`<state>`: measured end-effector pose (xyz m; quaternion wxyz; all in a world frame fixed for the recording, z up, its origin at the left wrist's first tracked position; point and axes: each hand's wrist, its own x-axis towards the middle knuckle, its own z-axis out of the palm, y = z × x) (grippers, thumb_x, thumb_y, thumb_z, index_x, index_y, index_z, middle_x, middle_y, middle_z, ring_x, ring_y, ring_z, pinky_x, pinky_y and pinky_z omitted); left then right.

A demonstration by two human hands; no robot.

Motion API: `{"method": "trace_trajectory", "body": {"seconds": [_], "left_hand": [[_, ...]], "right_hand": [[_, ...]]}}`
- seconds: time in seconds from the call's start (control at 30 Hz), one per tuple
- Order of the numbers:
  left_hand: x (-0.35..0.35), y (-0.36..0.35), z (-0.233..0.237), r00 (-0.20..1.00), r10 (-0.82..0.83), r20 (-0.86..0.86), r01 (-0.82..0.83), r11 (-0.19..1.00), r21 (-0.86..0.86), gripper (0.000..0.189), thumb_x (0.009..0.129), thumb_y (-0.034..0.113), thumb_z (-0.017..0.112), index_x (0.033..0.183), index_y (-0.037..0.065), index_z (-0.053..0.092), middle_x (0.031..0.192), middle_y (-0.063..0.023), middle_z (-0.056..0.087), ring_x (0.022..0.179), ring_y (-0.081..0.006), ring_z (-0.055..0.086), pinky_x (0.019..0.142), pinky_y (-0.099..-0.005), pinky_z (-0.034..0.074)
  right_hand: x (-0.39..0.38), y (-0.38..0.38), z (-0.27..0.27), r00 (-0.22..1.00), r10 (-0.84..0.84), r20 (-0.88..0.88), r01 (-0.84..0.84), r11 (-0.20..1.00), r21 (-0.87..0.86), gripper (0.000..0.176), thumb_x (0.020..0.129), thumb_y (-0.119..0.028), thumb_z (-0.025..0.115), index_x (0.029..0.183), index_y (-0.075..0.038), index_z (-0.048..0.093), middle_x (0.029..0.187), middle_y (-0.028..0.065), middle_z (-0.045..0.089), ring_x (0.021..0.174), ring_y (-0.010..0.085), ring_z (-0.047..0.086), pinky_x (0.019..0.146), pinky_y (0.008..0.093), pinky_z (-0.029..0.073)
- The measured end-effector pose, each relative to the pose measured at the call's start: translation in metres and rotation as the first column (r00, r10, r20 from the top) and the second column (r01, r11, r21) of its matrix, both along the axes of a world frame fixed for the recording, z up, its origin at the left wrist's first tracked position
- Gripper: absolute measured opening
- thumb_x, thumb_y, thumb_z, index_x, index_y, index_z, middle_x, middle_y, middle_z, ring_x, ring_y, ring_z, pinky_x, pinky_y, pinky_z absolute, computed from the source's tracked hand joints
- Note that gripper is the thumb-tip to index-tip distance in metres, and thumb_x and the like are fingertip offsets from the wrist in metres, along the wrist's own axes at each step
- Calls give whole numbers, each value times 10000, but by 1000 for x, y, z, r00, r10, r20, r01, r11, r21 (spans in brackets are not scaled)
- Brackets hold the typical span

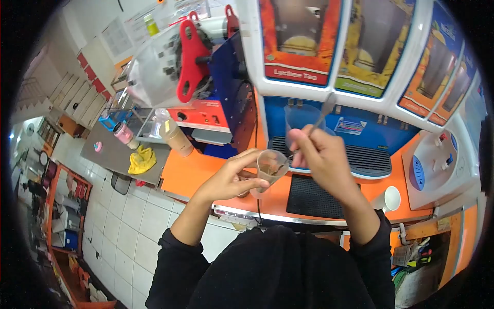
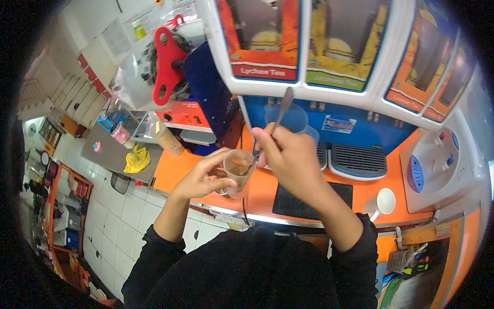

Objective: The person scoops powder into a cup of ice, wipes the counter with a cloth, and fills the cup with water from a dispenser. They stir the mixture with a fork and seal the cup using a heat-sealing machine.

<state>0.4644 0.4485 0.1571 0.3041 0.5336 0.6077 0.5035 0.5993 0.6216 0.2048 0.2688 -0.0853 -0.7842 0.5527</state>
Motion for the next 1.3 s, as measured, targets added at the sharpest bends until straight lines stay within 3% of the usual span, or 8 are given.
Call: {"method": "trace_trajectory", "body": {"seconds": [0.4, 0.53, 0.6, 0.7, 0.87, 1.03, 1.13, 1.3], "left_hand": [[-53, -47, -23, 973, -17, 231, 4, 998, 57, 579, 826, 137, 709, 1325, 15, 443, 1245, -67, 504, 1140, -162, 518, 894, -325, 471], [-70, -50, -26, 994, -56, 89, 48, 995, 91, 602, 825, 149, 715, 1339, 20, 430, 1232, -67, 512, 1121, -163, 530, 890, -311, 462], [-76, -55, -24, 987, -68, 146, 66, 998, 21, 653, 812, 146, 727, 1358, -12, 404, 1249, -90, 532, 1144, -159, 509, 975, -335, 421], [-82, -60, -30, 982, -78, 174, 67, 996, 66, 591, 827, 149, 714, 1334, 20, 440, 1211, -72, 523, 1080, -167, 557, 919, -315, 445], [-95, -67, -32, 982, -122, 142, 109, 989, 98, 588, 833, 119, 702, 1345, 20, 432, 1221, -70, 520, 1093, -165, 552, 917, -316, 448], [-108, -71, -33, 978, -140, 154, 127, 987, 95, 594, 831, 91, 694, 1355, 19, 424, 1223, -74, 522, 1090, -165, 554, 913, -318, 453], [-112, -70, -24, 977, -156, 145, 136, 981, 138, 598, 830, 87, 692, 1357, 20, 420, 1232, -81, 522, 1081, -169, 560, 903, -319, 460], [-114, -66, -23, 971, -156, 179, 148, 987, 59, 631, 822, 122, 708, 1365, 19, 404, 1260, -87, 516, 1101, -183, 561, 881, -325, 479]], "right_hand": [[-95, -46, 14, 994, -10, 106, -50, 833, 551, 405, 922, -344, 531, 731, 1, 623, 619, 194, 599, 604, 382, 604, 574, 439, 476], [-105, -55, 18, 998, 66, -15, -54, 902, 429, 382, 920, -314, 543, 739, 16, 605, 621, 218, 576, 613, 405, 581, 558, 430, 464], [-105, -56, 19, 995, 97, 9, -88, 854, 513, 359, 931, -291, 532, 754, 13, 605, 599, 191, 588, 576, 365, 598, 539, 397, 463], [-108, -56, 20, 991, -4, 134, -11, 994, 111, 383, 955, -297, 496, 738, -2, 608, 550, 82, 606, 534, 215, 628, 529, 345, 470], [-103, -70, 6, 968, -127, 217, 41, 932, 361, 404, 949, -323, 525, 733, 12, 591, 611, 90, 646, 579, 121, 637, 539, 290, 483], [-95, -62, 15, 907, 401, 127, -391, 915, -94, 256, 919, -187, 603, 792, 34, 580, 687, 77, 655, 622, 128, 642, 579, 271, 513], [-91, -71, 19, 947, 319, 32, -317, 917, 240, 210, 912, -168, 613, 841, 28, 593, 671, 60, 626, 635, 119, 633, 577, 261, 505], [-101, -69, 16, 939, 344, 5, -335, 910, 244, 211, 914, -181, 611, 862, 23, 605, 665, 49, 617, 633, 109, 625, 573, 247, 493]]}}
